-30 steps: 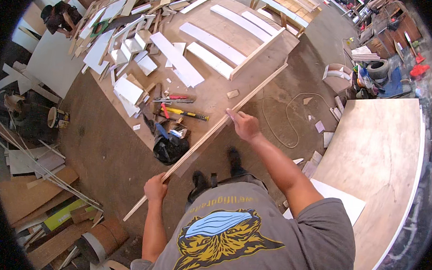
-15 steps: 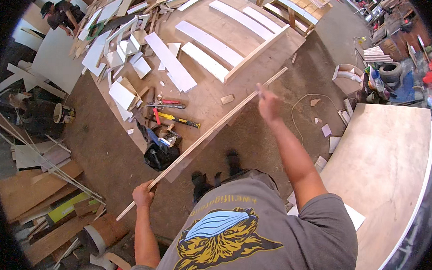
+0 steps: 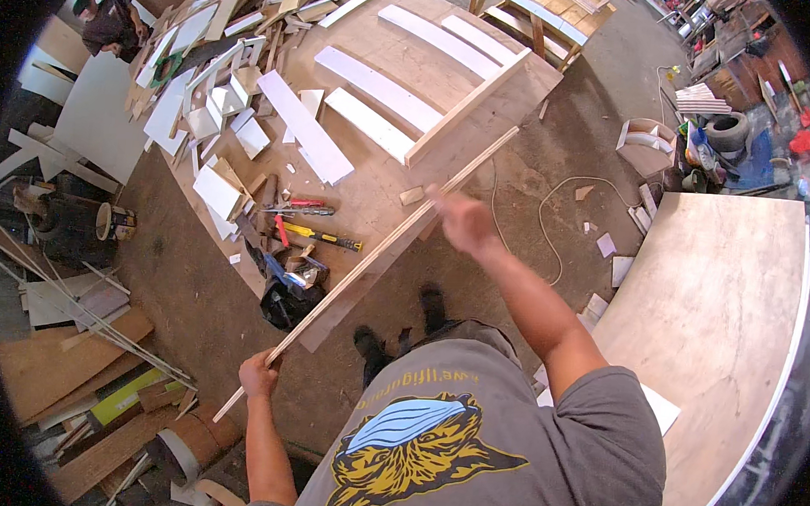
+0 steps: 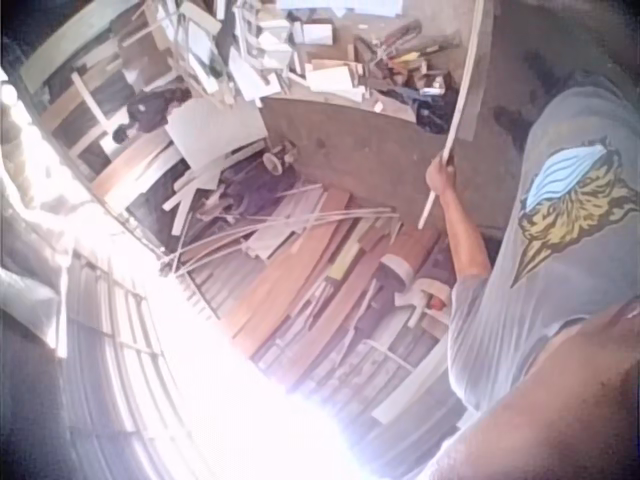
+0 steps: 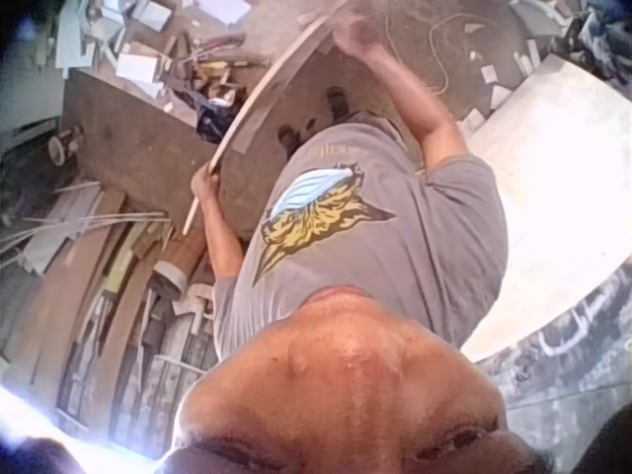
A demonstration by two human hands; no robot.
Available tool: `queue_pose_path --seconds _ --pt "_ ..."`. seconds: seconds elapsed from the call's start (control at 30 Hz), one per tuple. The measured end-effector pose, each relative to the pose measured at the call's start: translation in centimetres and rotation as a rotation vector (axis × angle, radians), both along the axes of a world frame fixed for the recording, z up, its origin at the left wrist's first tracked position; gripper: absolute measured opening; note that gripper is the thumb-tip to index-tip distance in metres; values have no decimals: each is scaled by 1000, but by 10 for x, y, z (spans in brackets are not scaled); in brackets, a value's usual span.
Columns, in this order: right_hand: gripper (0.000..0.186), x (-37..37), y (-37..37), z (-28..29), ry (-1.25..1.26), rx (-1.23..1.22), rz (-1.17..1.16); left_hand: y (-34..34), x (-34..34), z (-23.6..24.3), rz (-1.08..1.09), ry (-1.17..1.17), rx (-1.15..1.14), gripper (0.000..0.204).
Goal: The person sorts through wooden planks on a table, then sands the edges of small wooden pieces and a long wooden board using a small tool.
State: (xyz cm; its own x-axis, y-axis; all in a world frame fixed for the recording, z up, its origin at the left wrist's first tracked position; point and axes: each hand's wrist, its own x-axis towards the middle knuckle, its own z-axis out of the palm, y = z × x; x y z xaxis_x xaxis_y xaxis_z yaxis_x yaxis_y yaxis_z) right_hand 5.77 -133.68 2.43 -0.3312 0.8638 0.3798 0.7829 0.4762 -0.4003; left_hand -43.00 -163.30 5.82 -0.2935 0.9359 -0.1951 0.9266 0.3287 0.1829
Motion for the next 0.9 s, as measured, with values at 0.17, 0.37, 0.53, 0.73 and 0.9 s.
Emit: queue_pose_path --seconds 0.17,0.37,0.53,0.73,0.9 --pt "43 57 56 -3 214 -74 -262 -5 -1 0 -22 25 -57 23" --pt "40 26 27 -2 112 114 -70 -2 2 2 -4 5 -52 22" --pt "30 68 69 -4 303 -148 -310 -1 0 1 -52 2 2 21" --pt "31 38 41 -6 270 -9 -47 0 -1 1 -33 -9 -5 20" --pt "44 87 91 -4 30 -144 -210 3 6 10 -47 35 -3 22"
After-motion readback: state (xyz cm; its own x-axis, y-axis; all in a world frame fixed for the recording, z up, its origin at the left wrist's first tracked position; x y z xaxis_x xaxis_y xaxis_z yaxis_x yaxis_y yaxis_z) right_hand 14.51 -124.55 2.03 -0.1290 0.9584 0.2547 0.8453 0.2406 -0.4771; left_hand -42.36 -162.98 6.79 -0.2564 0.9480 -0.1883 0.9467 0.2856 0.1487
